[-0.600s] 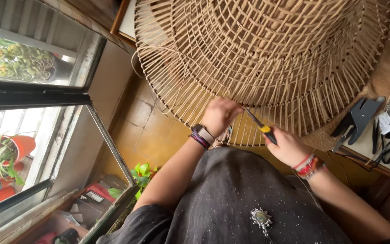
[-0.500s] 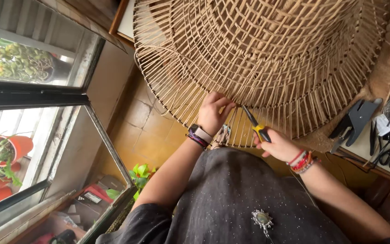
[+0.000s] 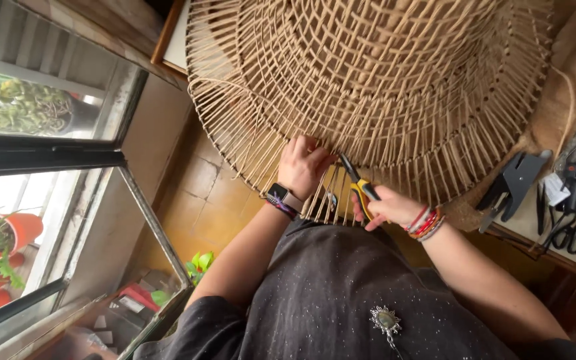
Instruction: Weaving rattan strands into a large wicker structure and trimming them with pliers
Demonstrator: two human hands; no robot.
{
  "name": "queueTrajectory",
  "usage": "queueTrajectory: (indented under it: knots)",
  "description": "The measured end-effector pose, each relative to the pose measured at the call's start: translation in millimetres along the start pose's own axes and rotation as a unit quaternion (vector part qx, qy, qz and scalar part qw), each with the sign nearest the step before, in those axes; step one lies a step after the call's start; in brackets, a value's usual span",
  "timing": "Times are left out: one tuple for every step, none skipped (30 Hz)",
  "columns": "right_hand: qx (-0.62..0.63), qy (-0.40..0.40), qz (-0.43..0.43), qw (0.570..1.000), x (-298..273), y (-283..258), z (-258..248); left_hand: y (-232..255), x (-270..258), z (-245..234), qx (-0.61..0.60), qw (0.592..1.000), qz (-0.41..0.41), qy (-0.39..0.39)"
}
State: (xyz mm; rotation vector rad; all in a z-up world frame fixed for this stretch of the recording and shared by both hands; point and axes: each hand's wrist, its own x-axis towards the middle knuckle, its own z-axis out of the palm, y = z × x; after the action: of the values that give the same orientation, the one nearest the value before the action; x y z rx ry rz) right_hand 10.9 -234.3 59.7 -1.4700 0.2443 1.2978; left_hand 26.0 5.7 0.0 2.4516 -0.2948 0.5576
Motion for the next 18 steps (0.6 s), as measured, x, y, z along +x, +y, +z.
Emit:
queueTrajectory:
  knots:
    - [-0.003, 0.001, -0.006, 1.0, 9.7, 11.7, -6.0, -0.5, 1.2, -2.3, 0.002, 1.0, 0.004, 0.005]
    - [-0.13, 0.051, -0.023, 0.99, 20.0, 23.3, -12.0, -1.3, 2.0, -4.5, 0.012, 1.0, 0.014, 0.001]
    - [-0.252, 0.103, -0.037, 0.961, 28.9, 37.9, -18.4, -0.5, 0.2, -4.8, 0.019, 1.0, 0.024, -0.005]
    - [-0.254, 0.107, -0.04, 0.961, 34.2, 43.1, -23.1, -6.5, 1.9, -3.1, 0.019, 0.999, 0.027, -0.001]
    - [-0.369, 0.164, -0.071, 0.912, 34.9, 53.8, -24.9, -8.7, -2.5, -2.4, 0.02, 0.999, 0.039, 0.023]
    - [-0.477, 0.218, -0.1, 0.846, 35.4, 64.5, -26.1, -11.1, -7.1, -2.1, 0.022, 0.997, 0.051, 0.048]
    - [-0.479, 0.224, -0.104, 0.843, 33.7, 69.9, -24.5, -13.1, -11.6, 3.9, 0.022, 0.997, 0.055, 0.054]
    - [-0.517, 0.252, -0.103, 0.812, 32.3, 74.9, -22.5, -15.6, -15.9, 9.5, 0.03, 0.995, 0.058, 0.07]
    - [-0.552, 0.277, -0.101, 0.78, 32.6, 80.8, -17.3, -19.9, -22.4, 12.5, 0.039, 0.994, 0.06, 0.083]
    - [-0.553, 0.28, -0.106, 0.778, 33.2, 74.2, -14.7, -21.4, -16.4, 9.8, 0.041, 0.993, 0.064, 0.088]
    - [-0.562, 0.294, -0.094, 0.767, 31.3, 72.8, -10.0, -20.4, -16.3, 7.5, 0.034, 0.992, 0.07, 0.103]
    - [-0.571, 0.307, -0.083, 0.757, 30.2, 71.7, -5.7, -20.0, -16.4, 5.8, 0.027, 0.99, 0.076, 0.119]
    - [-0.571, 0.312, -0.089, 0.754, 32.6, 74.4, -6.0, -23.3, -14.0, 7.6, 0.03, 0.988, 0.082, 0.125]
    - [-0.572, 0.323, -0.091, 0.749, 35.7, 77.1, -6.9, -27.0, -11.4, 10.0, 0.009, 0.987, 0.098, 0.129]
    - [-0.57, 0.335, -0.088, 0.746, 36.2, 84.3, -5.7, -28.8, -11.9, 13.7, -0.017, 0.985, 0.115, 0.128]
    - [-0.567, 0.341, -0.088, 0.745, 32.4, 90.8, -2.3, -27.4, -13.0, 12.7, -0.019, 0.984, 0.121, 0.129]
    - [-0.571, 0.366, -0.071, 0.731, 35.7, 92.4, -1.6, -31.2, -8.4, 12.6, -0.017, 0.987, 0.125, 0.102]
    - [-0.574, 0.391, -0.054, 0.718, 39.5, 95.0, -0.9, -35.2, -4.7, 12.9, -0.014, 0.989, 0.128, 0.075]
